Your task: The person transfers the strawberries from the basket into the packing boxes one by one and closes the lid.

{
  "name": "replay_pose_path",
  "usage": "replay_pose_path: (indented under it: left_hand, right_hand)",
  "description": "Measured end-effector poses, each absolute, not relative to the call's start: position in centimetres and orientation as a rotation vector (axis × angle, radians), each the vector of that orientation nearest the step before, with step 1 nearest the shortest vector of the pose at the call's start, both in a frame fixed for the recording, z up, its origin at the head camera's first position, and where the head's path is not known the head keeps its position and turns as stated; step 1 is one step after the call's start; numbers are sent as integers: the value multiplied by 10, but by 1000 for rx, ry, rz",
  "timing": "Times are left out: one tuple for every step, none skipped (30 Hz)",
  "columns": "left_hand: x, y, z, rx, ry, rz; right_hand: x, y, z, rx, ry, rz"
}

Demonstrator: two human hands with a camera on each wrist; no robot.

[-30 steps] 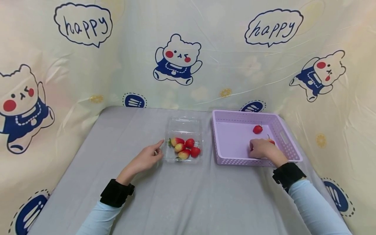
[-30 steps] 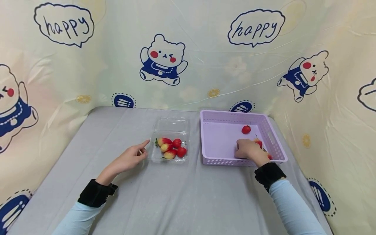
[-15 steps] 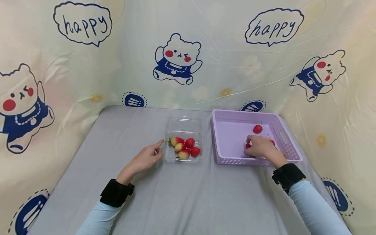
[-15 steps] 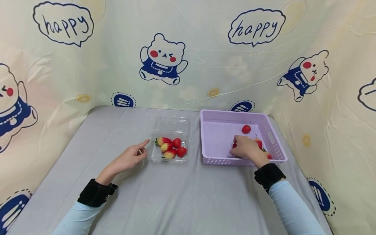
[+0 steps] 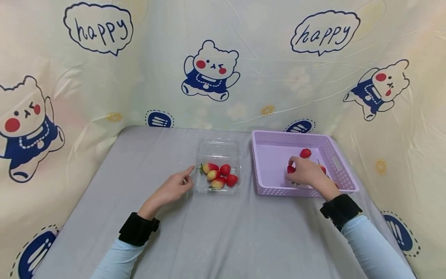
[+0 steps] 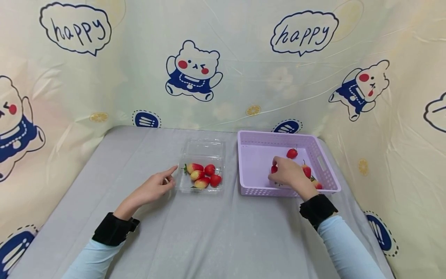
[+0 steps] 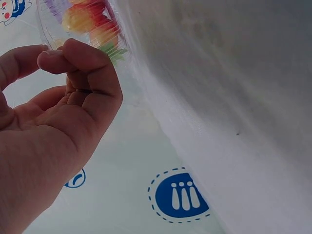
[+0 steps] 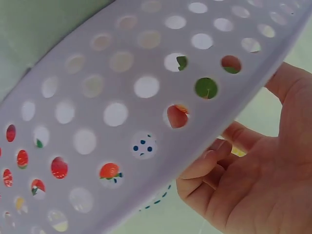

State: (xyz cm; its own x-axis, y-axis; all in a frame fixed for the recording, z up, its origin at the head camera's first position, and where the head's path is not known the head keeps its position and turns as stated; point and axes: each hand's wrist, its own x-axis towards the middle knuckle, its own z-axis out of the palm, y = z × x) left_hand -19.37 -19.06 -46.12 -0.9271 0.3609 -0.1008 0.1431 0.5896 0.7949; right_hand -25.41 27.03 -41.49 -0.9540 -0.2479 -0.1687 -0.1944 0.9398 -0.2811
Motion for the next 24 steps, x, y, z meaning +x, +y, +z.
replay_pose_path:
  left_hand:
    - [-194, -191, -461, 412, 2571, 1248]
    - [-194, -191, -461, 411, 2571, 1246]
    - [-194, -191, -461, 412, 2572, 1245]
    - [-194, -190, -461, 413, 2572, 1245]
    - [-193, -190, -460, 414, 2571, 1247]
    - [-193, -190, -460, 413, 2570, 1249]
    - [-193, -190, -460, 413, 2570, 1249]
    - [-193, -190, -460, 416, 2569, 1252]
    - [-193, -190, -459, 416, 2570, 1253]
    - [-193, -189, -460, 416, 2570, 1254]
    - [-193, -189, -460, 416, 2572, 1254]
    - [-192, -189, -460, 416, 2574, 1253]
    - [-193, -189, -460, 416, 2575, 1253]
    - [-193, -189, -460, 414, 2575, 1253]
    - [-193, -189, -459, 412, 2575, 1253]
    - [-193, -189, -459, 410, 2574, 1253]
    - [-193, -189, -459, 407, 2575, 1252]
    - [-193, -189, -459, 406, 2574, 1252]
    - [-193, -189, -459, 404, 2573, 1251]
    - [-193, -189, -459, 401, 2573, 1249]
    - [-193, -188, -459, 399, 2575, 1247]
    - [-193, -189, -459, 396, 2576, 1244]
    - [-193, -189, -459, 394, 2576, 1241]
    - [-193, -188, -459, 391, 2574, 1239]
  right_hand:
    - [-254, 269, -414, -334, 2902, -391]
    - [-253, 268, -414, -333, 2909, -397]
    - [-253, 267, -413, -337, 2917, -404]
    - [-252, 265, -412, -338, 2926, -409]
    - [-251, 264, -411, -340, 2935, -416]
    - [-251, 263, -411, -345, 2945, -426]
    - [-250, 261, -410, -347, 2957, -436]
    - [-249, 260, -409, -351, 2968, -443]
    - [-248, 259, -408, -359, 2979, -449]
    - [-248, 258, -408, -365, 2988, -456]
    - [-247, 256, -406, -372, 2995, -465]
    - [-246, 255, -405, -379, 3003, -471]
    - [-246, 254, -404, -387, 3007, -475]
    - [-245, 252, -403, -392, 3011, -479]
    - [-245, 251, -402, -401, 3012, -486]
    - [-244, 250, -401, -406, 3015, -488]
    - [-244, 249, -400, -410, 3017, -494]
    - [-243, 248, -399, -415, 3022, -498]
    - [-243, 246, -399, -422, 3026, -501]
    - [-242, 245, -399, -427, 3032, -505]
    - [-242, 244, -398, -438, 3036, -512]
    - [-242, 243, -398, -445, 3041, -519]
    - [-242, 242, -398, -457, 3043, -528]
    - [-241, 241, -398, -466, 3048, -530]
